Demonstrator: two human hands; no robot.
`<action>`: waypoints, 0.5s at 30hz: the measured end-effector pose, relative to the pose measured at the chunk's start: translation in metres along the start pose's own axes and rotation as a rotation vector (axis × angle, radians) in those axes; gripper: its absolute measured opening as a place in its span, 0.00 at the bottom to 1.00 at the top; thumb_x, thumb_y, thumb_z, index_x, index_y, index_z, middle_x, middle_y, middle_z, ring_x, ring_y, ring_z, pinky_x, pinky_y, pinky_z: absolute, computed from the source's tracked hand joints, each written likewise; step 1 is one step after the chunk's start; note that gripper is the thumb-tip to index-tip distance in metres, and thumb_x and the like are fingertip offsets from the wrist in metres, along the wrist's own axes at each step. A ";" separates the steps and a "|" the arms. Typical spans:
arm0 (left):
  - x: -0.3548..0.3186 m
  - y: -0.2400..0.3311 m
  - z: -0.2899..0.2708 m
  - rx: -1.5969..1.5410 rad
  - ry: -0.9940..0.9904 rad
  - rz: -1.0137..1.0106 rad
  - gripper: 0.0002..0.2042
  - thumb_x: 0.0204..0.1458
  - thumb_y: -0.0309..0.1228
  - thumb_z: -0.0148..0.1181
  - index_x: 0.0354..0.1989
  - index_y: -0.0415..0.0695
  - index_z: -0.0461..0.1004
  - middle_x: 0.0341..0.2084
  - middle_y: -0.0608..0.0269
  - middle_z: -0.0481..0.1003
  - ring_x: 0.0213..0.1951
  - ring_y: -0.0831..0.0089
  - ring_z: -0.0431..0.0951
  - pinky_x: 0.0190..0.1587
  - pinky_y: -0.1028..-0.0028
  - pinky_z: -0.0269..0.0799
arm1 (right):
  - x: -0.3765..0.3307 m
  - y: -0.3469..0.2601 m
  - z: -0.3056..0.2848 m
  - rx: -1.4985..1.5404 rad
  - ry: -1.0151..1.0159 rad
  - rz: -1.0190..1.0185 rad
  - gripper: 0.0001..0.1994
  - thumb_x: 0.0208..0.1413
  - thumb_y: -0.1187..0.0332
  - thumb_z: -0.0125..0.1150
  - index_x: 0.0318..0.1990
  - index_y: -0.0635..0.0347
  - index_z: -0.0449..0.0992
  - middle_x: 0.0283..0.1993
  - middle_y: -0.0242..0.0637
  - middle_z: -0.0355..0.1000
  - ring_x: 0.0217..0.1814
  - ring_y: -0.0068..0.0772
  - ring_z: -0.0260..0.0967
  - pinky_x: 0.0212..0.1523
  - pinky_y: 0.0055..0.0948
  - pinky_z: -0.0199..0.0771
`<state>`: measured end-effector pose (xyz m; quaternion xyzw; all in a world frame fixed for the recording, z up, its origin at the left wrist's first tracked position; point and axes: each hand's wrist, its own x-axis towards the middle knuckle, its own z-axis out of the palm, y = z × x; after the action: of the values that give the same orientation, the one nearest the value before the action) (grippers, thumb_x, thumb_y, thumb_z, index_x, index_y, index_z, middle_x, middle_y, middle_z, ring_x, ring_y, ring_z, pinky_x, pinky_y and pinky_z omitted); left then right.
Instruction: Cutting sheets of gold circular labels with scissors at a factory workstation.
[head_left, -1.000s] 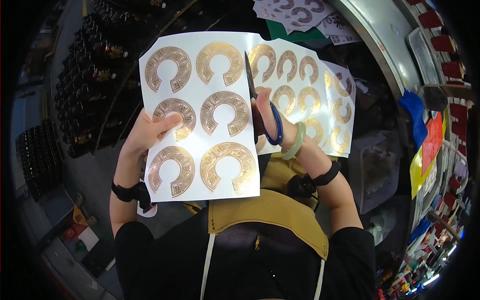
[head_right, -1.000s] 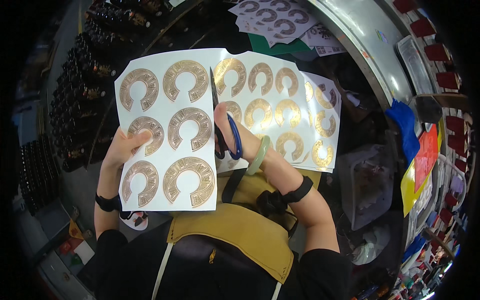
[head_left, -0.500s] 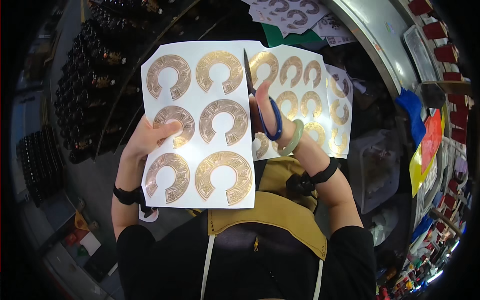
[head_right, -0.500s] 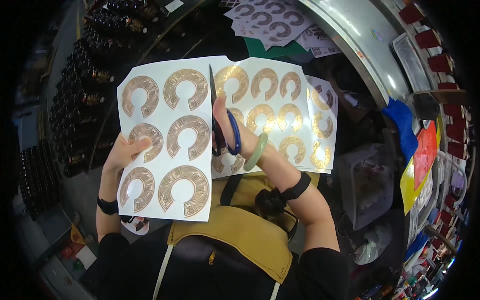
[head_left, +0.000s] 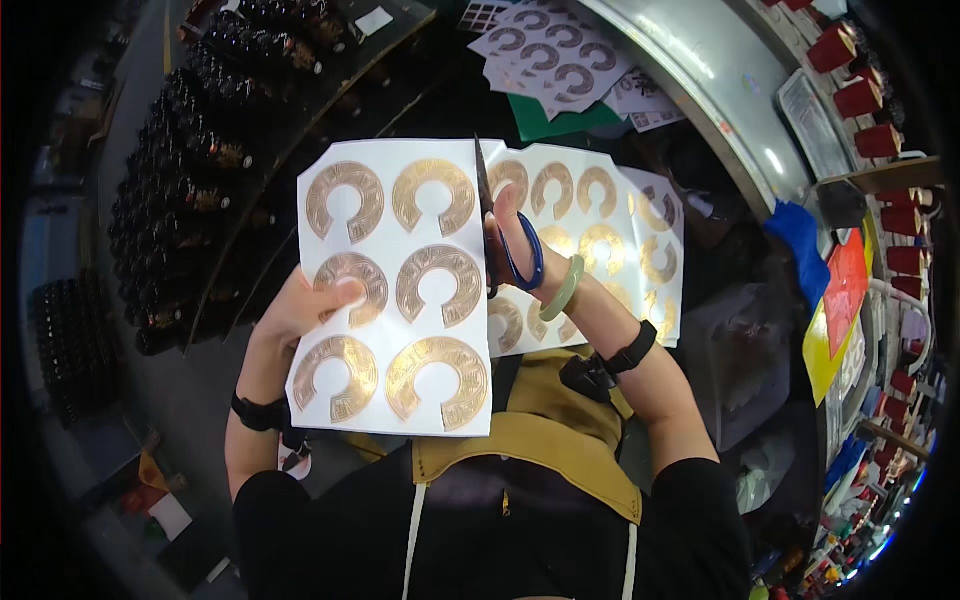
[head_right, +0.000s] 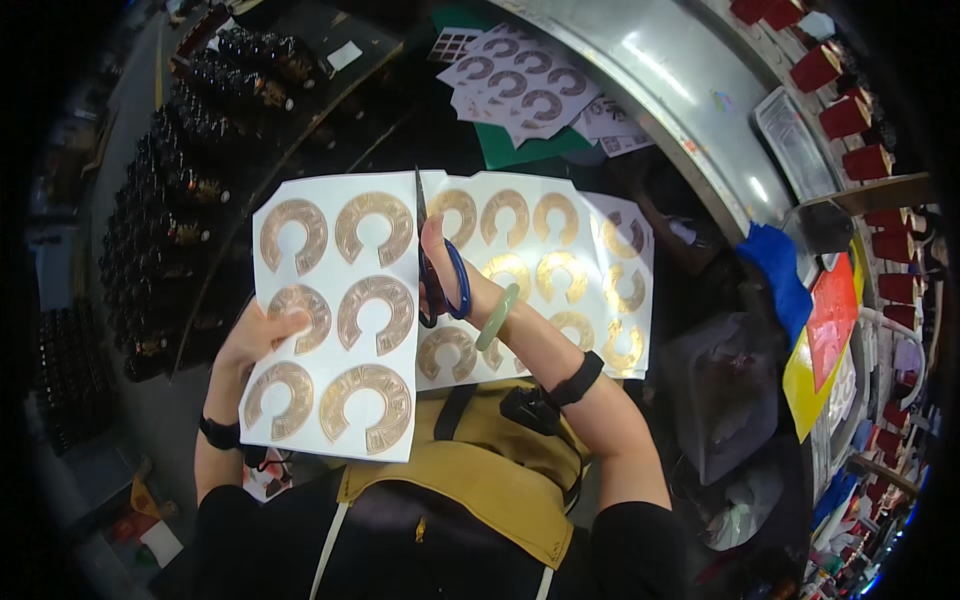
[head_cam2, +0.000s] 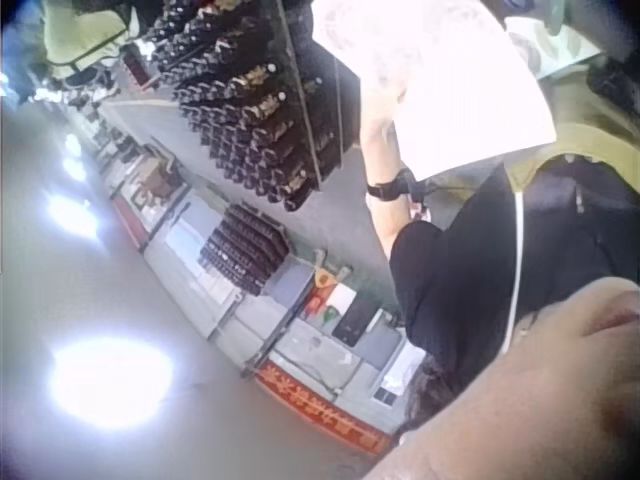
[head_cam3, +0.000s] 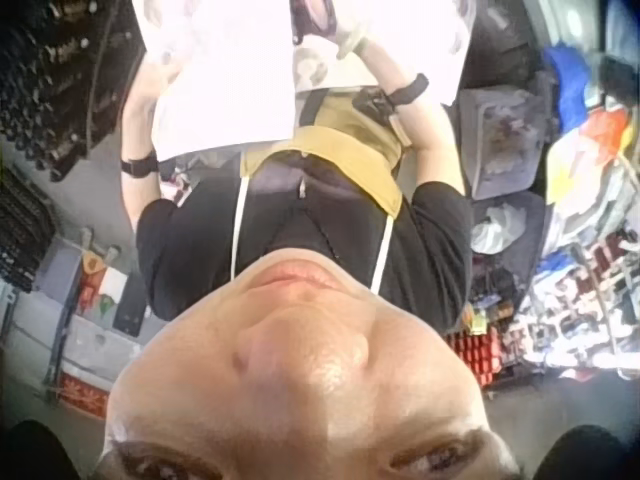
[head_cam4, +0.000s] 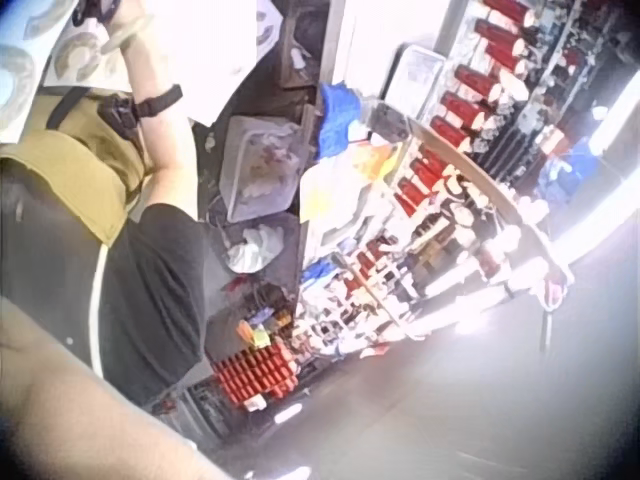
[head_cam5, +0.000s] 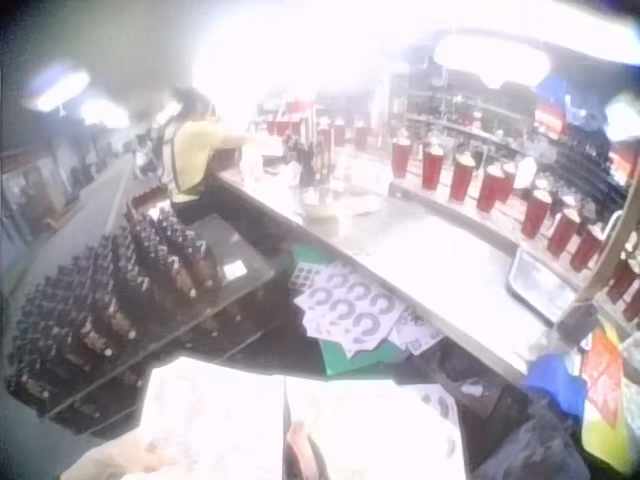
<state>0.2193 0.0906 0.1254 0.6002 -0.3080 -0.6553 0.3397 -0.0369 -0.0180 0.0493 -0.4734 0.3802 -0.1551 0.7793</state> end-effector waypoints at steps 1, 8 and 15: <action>0.003 0.000 0.000 0.026 -0.028 0.023 0.18 0.53 0.24 0.61 0.52 0.35 0.69 0.39 0.58 0.78 0.38 0.77 0.78 0.39 0.76 0.76 | 0.005 -0.001 -0.002 0.099 -0.027 0.008 0.47 0.52 0.25 0.19 0.37 0.63 0.74 0.17 0.29 0.63 0.21 0.21 0.64 0.22 0.22 0.63; 0.018 -0.006 -0.007 -0.052 0.006 -0.057 0.18 0.52 0.22 0.62 0.52 0.34 0.69 0.41 0.53 0.77 0.39 0.70 0.80 0.41 0.71 0.79 | 0.034 0.015 0.000 -0.175 0.293 -0.352 0.35 0.64 0.41 0.30 0.37 0.64 0.77 0.26 0.42 0.74 0.29 0.20 0.71 0.26 0.23 0.68; 0.029 -0.022 -0.014 -0.059 0.009 -0.084 0.17 0.52 0.23 0.62 0.51 0.34 0.70 0.41 0.53 0.78 0.39 0.71 0.80 0.40 0.72 0.79 | 0.036 0.016 -0.016 0.367 -0.046 0.172 0.39 0.59 0.31 0.31 0.34 0.62 0.75 0.30 0.33 0.73 0.26 0.24 0.68 0.22 0.26 0.64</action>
<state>0.2298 0.0799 0.0898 0.6053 -0.2616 -0.6750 0.3309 -0.0268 -0.0415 0.0151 -0.2927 0.3665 -0.1437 0.8714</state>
